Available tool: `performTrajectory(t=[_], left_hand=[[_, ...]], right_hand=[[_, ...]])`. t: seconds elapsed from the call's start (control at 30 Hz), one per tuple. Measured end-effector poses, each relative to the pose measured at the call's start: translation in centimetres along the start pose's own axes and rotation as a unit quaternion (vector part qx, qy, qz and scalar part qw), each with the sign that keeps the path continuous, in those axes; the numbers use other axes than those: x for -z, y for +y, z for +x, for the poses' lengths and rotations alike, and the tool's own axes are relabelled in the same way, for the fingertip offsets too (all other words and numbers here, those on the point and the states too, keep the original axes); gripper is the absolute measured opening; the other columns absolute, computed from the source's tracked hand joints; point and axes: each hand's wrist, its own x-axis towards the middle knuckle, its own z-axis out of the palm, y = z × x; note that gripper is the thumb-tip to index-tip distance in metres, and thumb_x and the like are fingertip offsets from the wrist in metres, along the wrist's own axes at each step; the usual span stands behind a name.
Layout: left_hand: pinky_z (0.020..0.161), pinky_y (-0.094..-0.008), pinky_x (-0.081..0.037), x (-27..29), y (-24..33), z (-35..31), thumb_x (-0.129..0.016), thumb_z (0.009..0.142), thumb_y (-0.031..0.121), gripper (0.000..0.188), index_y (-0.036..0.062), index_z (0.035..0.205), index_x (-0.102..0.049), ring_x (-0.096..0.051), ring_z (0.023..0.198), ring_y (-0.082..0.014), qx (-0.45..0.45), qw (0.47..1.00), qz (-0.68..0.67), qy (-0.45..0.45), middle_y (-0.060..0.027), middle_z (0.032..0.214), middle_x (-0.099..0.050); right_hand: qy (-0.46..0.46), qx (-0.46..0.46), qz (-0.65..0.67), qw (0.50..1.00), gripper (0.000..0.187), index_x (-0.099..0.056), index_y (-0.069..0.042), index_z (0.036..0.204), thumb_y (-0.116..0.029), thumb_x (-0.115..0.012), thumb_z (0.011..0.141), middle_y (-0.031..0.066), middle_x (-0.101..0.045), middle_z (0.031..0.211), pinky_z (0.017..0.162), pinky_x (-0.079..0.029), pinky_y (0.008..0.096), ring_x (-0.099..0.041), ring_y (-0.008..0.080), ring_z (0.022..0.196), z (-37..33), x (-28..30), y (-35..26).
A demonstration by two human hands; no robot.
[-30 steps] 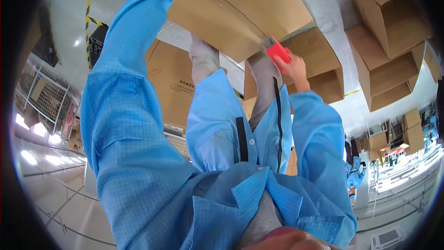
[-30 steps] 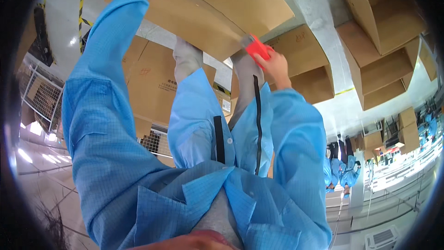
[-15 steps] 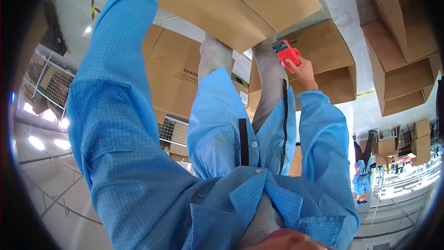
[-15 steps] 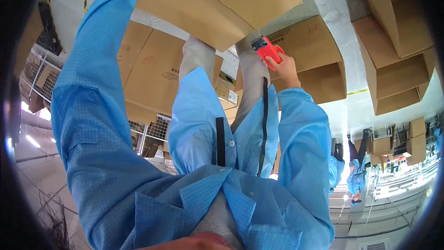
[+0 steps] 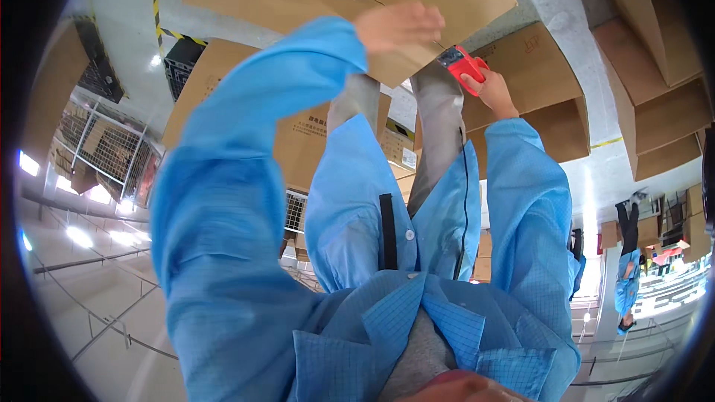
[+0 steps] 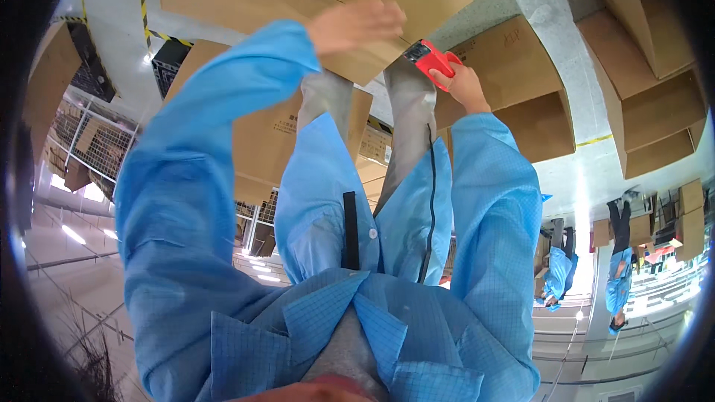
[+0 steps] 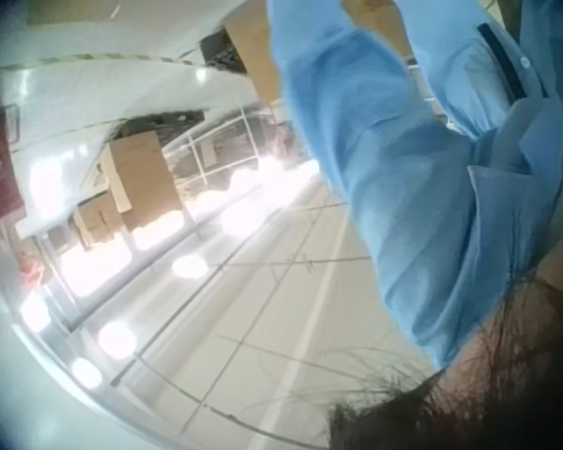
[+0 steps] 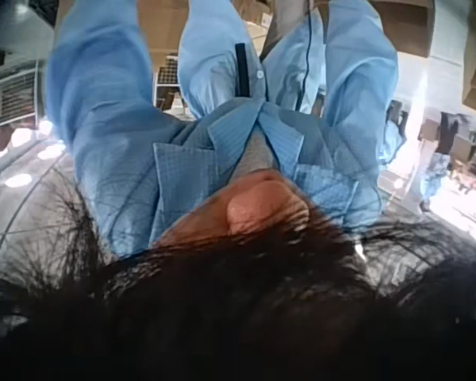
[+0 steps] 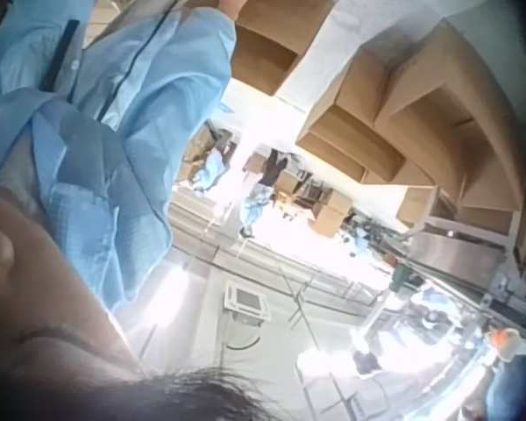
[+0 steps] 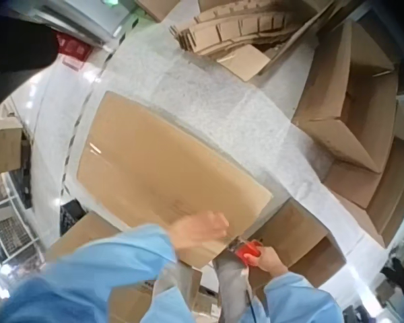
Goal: The person retrieves flattened cardboard boxes, opens and folds them into shape, and seals the bottom flaps using a tape dispenser.
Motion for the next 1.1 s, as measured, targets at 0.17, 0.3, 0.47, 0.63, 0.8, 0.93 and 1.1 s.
performTrajectory(t=[0.17, 0.3, 0.47, 0.63, 0.8, 0.93, 1.1], left_hand=[[0.118, -0.0340, -0.016, -3.5, 1.4, 2.5, -0.037, 0.089, 0.013, 0.057, 0.0179, 0.145, -0.026, -0.019, 0.142, -0.0137, -0.041, 0.999, 0.006, 0.034, 0.0033, 0.153, -0.022], [0.119, -0.0344, -0.014, -3.5, 3.3, 2.6, -0.034, 0.091, 0.016, 0.058, 0.0208, 0.148, -0.021, -0.015, 0.143, -0.0106, -0.030, 0.999, 0.018, 0.020, 0.0076, 0.155, -0.016], [0.119, -0.0344, -0.009, -2.9, 3.7, 1.2, -0.036, 0.087, 0.019, 0.061, 0.0263, 0.146, -0.023, -0.012, 0.143, -0.0087, -0.014, 0.994, 0.094, -0.060, 0.0082, 0.157, -0.011], [0.119, -0.0341, -0.008, -1.5, 3.4, 3.3, -0.039, 0.084, 0.015, 0.064, 0.0245, 0.146, -0.024, -0.010, 0.144, -0.0097, -0.044, 0.992, 0.048, -0.107, 0.0080, 0.157, -0.009], [0.118, -0.0425, -0.006, -2.0, 4.1, 2.0, -0.045, 0.080, 0.014, 0.071, 0.0223, 0.147, -0.023, -0.005, 0.145, -0.0110, -0.055, 0.998, -0.014, -0.036, 0.0063, 0.158, -0.006], [0.114, -0.0551, -0.007, -0.3, 6.1, 2.3, -0.051, 0.082, 0.021, 0.070, 0.0210, 0.147, -0.024, -0.002, 0.145, -0.0152, -0.001, 0.973, 0.172, -0.152, 0.0041, 0.158, -0.006], [0.112, -0.0568, -0.011, 2.1, 8.2, 4.1, -0.053, 0.085, 0.027, 0.066, 0.0203, 0.146, -0.027, -0.002, 0.145, -0.0226, 0.011, 0.945, 0.200, -0.259, -0.0011, 0.157, -0.008]], right_hand=[[-0.013, -0.012, -0.024, 1.000, 0.043, -0.067, -0.006, 0.095, -0.047, -0.068, 0.079, 0.0184, -0.066, 0.085, 0.071, -0.049, 0.0451, -0.063, 0.0373, 0.082, -1.1, -0.6, -0.6], [0.050, 0.047, 0.045, 0.997, 0.034, -0.067, -0.004, 0.093, -0.034, -0.072, 0.078, 0.0168, -0.065, 0.085, 0.072, -0.049, 0.0421, -0.062, 0.0341, 0.082, -3.6, 0.4, 2.2], [0.015, 0.070, 0.012, 0.997, 0.035, -0.067, -0.003, 0.099, -0.032, -0.071, 0.080, 0.0182, -0.066, 0.091, 0.076, -0.049, 0.0380, -0.063, 0.0327, 0.086, -2.8, -0.4, 1.9], [0.033, 0.069, -0.015, 0.997, 0.036, -0.067, -0.003, 0.099, -0.034, -0.069, 0.082, 0.0189, -0.066, 0.092, 0.077, -0.048, 0.0386, -0.062, 0.0335, 0.087, -2.3, -0.7, 3.3], [0.035, 0.002, -0.069, 0.997, 0.052, -0.067, -0.005, 0.092, -0.055, -0.054, 0.086, 0.0189, -0.067, 0.083, 0.067, -0.051, 0.0456, -0.064, 0.0375, 0.077, -3.0, -0.5, -1.0], [0.090, -0.074, -0.135, 0.984, 0.057, -0.068, -0.005, 0.089, -0.059, -0.049, 0.086, 0.0178, -0.068, 0.079, 0.067, -0.052, 0.0475, -0.066, 0.0368, 0.075, -5.5, -2.1, -4.6], [0.023, -0.201, -0.151, 0.968, 0.050, -0.069, -0.005, 0.091, -0.051, -0.050, 0.086, 0.0176, -0.069, 0.087, 0.070, -0.054, 0.0438, -0.067, 0.0340, 0.083, -6.0, 0.9, -11.1]])
